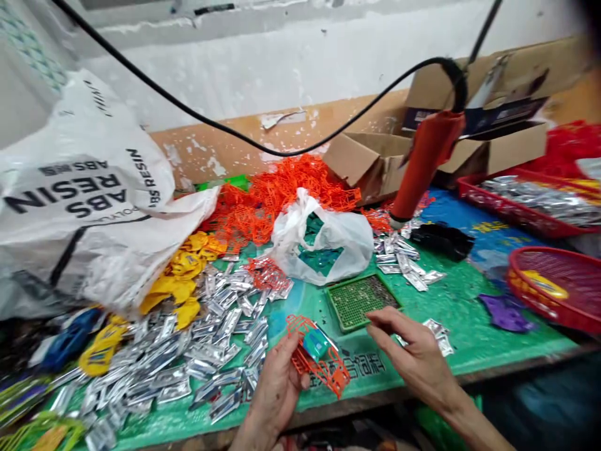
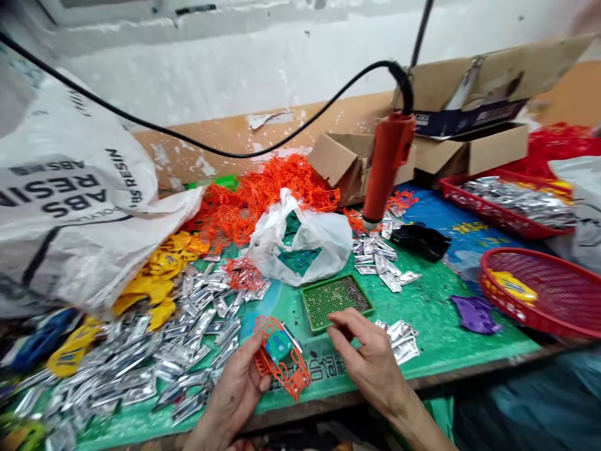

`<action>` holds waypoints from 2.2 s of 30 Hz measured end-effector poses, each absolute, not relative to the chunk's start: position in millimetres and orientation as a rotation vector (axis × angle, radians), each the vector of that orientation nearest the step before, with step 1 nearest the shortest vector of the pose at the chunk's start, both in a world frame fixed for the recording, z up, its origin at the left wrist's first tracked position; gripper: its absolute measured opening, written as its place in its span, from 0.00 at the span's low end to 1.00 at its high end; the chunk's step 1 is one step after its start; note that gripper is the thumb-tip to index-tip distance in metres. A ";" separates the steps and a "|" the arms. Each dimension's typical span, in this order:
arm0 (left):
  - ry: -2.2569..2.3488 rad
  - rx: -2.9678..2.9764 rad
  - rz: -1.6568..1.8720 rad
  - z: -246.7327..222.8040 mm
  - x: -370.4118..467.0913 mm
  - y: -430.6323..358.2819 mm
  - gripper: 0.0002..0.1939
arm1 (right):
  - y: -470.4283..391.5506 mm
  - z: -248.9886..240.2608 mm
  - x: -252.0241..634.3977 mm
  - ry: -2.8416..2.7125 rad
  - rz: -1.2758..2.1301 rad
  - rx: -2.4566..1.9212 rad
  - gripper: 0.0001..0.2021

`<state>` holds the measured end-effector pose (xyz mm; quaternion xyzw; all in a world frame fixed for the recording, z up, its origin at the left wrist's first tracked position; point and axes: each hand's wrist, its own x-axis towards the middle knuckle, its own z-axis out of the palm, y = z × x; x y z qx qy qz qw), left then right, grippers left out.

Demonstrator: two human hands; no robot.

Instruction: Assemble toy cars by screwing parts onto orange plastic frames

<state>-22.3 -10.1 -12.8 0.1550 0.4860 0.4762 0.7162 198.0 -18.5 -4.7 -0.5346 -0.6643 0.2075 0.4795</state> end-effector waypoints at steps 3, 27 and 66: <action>1.087 0.373 1.104 -8.3 -33.7 -16.4 0.18 | 6.5 2.3 176.7 -1.852 0.578 -1.209 0.07; 1.014 0.319 1.228 -1.2 -74.3 -16.0 0.15 | 115.5 -9.2 95.2 -2.821 0.159 -1.347 0.14; 1.017 0.614 1.178 8.9 -52.6 2.9 0.11 | 62.0 11.5 134.6 -1.165 2.009 -0.897 0.18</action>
